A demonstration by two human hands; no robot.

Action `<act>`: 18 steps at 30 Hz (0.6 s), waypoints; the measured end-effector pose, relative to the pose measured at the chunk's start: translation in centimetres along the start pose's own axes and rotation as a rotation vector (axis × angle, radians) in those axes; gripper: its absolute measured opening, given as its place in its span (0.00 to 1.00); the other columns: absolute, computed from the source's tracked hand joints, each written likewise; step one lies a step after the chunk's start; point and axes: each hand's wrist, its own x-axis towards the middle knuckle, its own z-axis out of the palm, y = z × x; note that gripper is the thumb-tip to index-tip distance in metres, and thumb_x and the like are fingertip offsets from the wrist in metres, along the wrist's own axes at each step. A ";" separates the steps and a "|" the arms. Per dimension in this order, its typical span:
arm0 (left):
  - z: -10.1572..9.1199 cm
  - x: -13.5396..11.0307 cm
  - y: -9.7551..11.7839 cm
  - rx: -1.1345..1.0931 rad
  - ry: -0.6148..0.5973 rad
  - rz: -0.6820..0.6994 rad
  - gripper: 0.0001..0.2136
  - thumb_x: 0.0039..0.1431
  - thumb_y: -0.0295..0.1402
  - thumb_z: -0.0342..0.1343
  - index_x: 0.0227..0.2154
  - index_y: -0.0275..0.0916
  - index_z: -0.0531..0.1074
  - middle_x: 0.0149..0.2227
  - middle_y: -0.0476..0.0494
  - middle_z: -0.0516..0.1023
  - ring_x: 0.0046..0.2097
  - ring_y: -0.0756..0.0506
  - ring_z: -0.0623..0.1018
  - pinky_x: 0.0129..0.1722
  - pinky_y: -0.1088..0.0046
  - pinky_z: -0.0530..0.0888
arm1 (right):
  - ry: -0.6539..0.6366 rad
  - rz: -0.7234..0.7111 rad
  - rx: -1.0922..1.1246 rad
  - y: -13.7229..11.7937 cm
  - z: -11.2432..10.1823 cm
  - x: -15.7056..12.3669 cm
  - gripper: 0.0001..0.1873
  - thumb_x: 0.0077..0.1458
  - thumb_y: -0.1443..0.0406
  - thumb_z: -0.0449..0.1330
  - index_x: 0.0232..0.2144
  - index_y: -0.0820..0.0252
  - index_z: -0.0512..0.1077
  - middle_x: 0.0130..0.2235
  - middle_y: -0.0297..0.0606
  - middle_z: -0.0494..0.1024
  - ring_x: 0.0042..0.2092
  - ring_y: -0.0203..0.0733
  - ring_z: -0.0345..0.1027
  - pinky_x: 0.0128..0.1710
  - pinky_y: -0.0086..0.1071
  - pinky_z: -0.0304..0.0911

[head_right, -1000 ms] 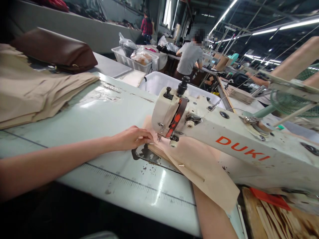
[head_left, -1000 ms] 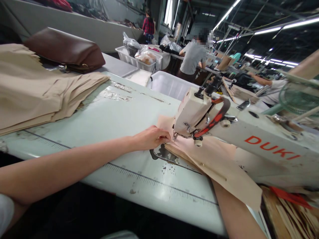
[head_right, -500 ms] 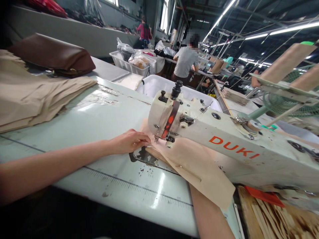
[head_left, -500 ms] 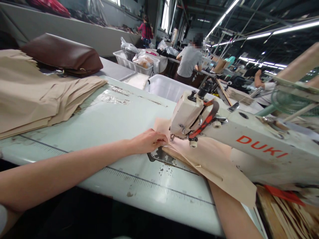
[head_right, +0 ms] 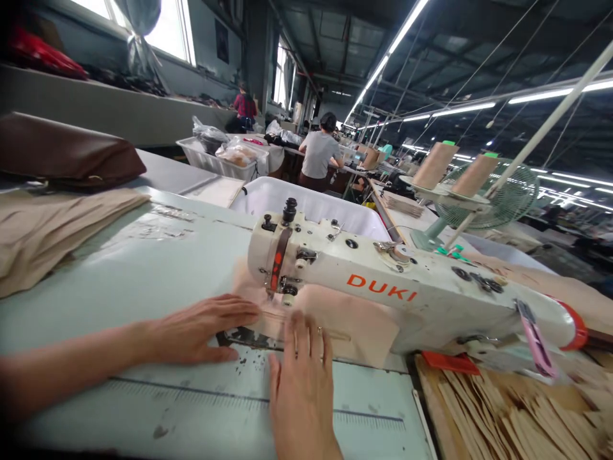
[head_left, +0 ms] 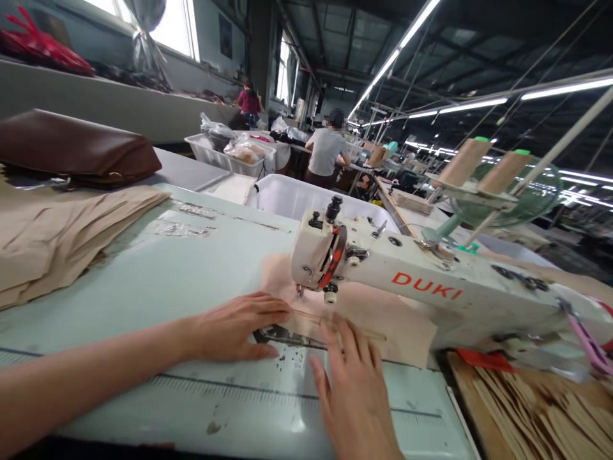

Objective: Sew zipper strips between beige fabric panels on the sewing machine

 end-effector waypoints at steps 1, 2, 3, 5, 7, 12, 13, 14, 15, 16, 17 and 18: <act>0.2 0.1 0.3 0.020 0.000 -0.012 0.29 0.64 0.48 0.57 0.63 0.40 0.66 0.62 0.37 0.70 0.62 0.35 0.70 0.65 0.57 0.62 | -0.039 0.021 -0.064 -0.1 1.3 0.9 0.25 0.67 0.57 0.49 0.62 0.56 0.66 0.63 0.46 0.67 0.63 0.58 0.61 0.60 0.56 0.60; 0.3 0.3 0.5 0.034 0.003 -0.023 0.29 0.64 0.49 0.57 0.63 0.40 0.65 0.63 0.37 0.68 0.63 0.34 0.69 0.65 0.56 0.62 | -0.107 0.047 -0.102 0.1 2.5 1.7 0.26 0.67 0.58 0.49 0.65 0.57 0.63 0.66 0.45 0.62 0.67 0.59 0.54 0.63 0.60 0.54; 0.4 0.5 0.8 0.044 0.013 -0.035 0.30 0.64 0.49 0.56 0.64 0.40 0.65 0.64 0.36 0.67 0.63 0.34 0.69 0.65 0.55 0.63 | -0.180 0.069 -0.120 0.6 3.5 2.5 0.27 0.68 0.59 0.48 0.66 0.57 0.60 0.67 0.44 0.59 0.68 0.59 0.50 0.64 0.62 0.50; 0.6 0.9 1.1 0.058 0.032 -0.056 0.31 0.63 0.51 0.56 0.64 0.40 0.64 0.65 0.35 0.64 0.64 0.32 0.67 0.64 0.53 0.63 | -0.276 0.071 -0.126 2.0 4.5 3.5 0.26 0.70 0.60 0.46 0.67 0.56 0.58 0.68 0.42 0.57 0.70 0.57 0.46 0.65 0.63 0.47; 0.9 1.1 1.2 0.062 0.042 -0.077 0.32 0.63 0.52 0.56 0.65 0.40 0.62 0.66 0.34 0.62 0.65 0.31 0.65 0.64 0.53 0.64 | -0.301 0.028 -0.119 3.4 3.8 3.9 0.26 0.70 0.60 0.46 0.66 0.56 0.59 0.67 0.42 0.58 0.69 0.55 0.47 0.65 0.61 0.49; 1.9 0.6 0.8 0.041 0.062 -0.083 0.35 0.63 0.52 0.55 0.68 0.42 0.57 0.68 0.36 0.58 0.67 0.31 0.61 0.67 0.51 0.60 | -0.011 -0.181 -0.018 4.3 -6.8 4.8 0.19 0.69 0.60 0.48 0.46 0.57 0.78 0.47 0.42 0.80 0.44 0.44 0.77 0.43 0.34 0.71; 2.1 0.5 0.7 0.042 0.064 -0.079 0.36 0.64 0.53 0.55 0.68 0.42 0.56 0.69 0.36 0.57 0.68 0.30 0.60 0.67 0.51 0.59 | 0.142 -0.212 -0.015 4.0 -9.7 5.7 0.18 0.69 0.58 0.50 0.43 0.55 0.79 0.44 0.39 0.80 0.39 0.40 0.76 0.38 0.30 0.69; 2.2 0.5 0.7 0.045 0.063 -0.077 0.36 0.64 0.53 0.55 0.69 0.42 0.55 0.69 0.36 0.56 0.68 0.31 0.59 0.67 0.50 0.58 | 0.328 -0.237 -0.052 3.8 -12.4 7.1 0.16 0.68 0.56 0.52 0.45 0.53 0.78 0.45 0.37 0.80 0.37 0.37 0.75 0.37 0.29 0.67; 2.2 0.5 0.6 0.050 0.057 -0.076 0.36 0.64 0.53 0.54 0.69 0.42 0.53 0.70 0.36 0.54 0.69 0.31 0.58 0.68 0.50 0.56 | 0.464 -0.265 -0.148 3.6 -14.8 8.8 0.18 0.68 0.54 0.52 0.51 0.52 0.75 0.50 0.38 0.78 0.35 0.35 0.74 0.36 0.29 0.65; 2.2 0.5 0.6 0.058 0.046 -0.074 0.36 0.65 0.53 0.54 0.70 0.42 0.52 0.70 0.35 0.53 0.69 0.31 0.56 0.68 0.49 0.55 | 0.522 -0.286 -0.266 3.6 -16.7 10.8 0.23 0.69 0.51 0.50 0.57 0.53 0.72 0.56 0.41 0.74 0.35 0.33 0.73 0.37 0.30 0.62; 2.2 0.6 0.6 0.065 0.032 -0.072 0.37 0.65 0.53 0.53 0.70 0.42 0.51 0.71 0.35 0.51 0.70 0.32 0.56 0.69 0.49 0.53 | 0.468 -0.306 -0.359 3.7 -18.0 12.8 0.29 0.68 0.48 0.47 0.60 0.57 0.68 0.59 0.45 0.71 0.36 0.33 0.72 0.39 0.32 0.60; 2.1 0.6 0.6 0.072 0.019 -0.068 0.37 0.65 0.53 0.53 0.70 0.42 0.51 0.71 0.36 0.50 0.70 0.32 0.55 0.69 0.49 0.51 | 0.367 -0.309 -0.402 4.1 -18.8 14.8 0.36 0.66 0.45 0.42 0.61 0.64 0.66 0.55 0.47 0.74 0.37 0.33 0.72 0.40 0.34 0.58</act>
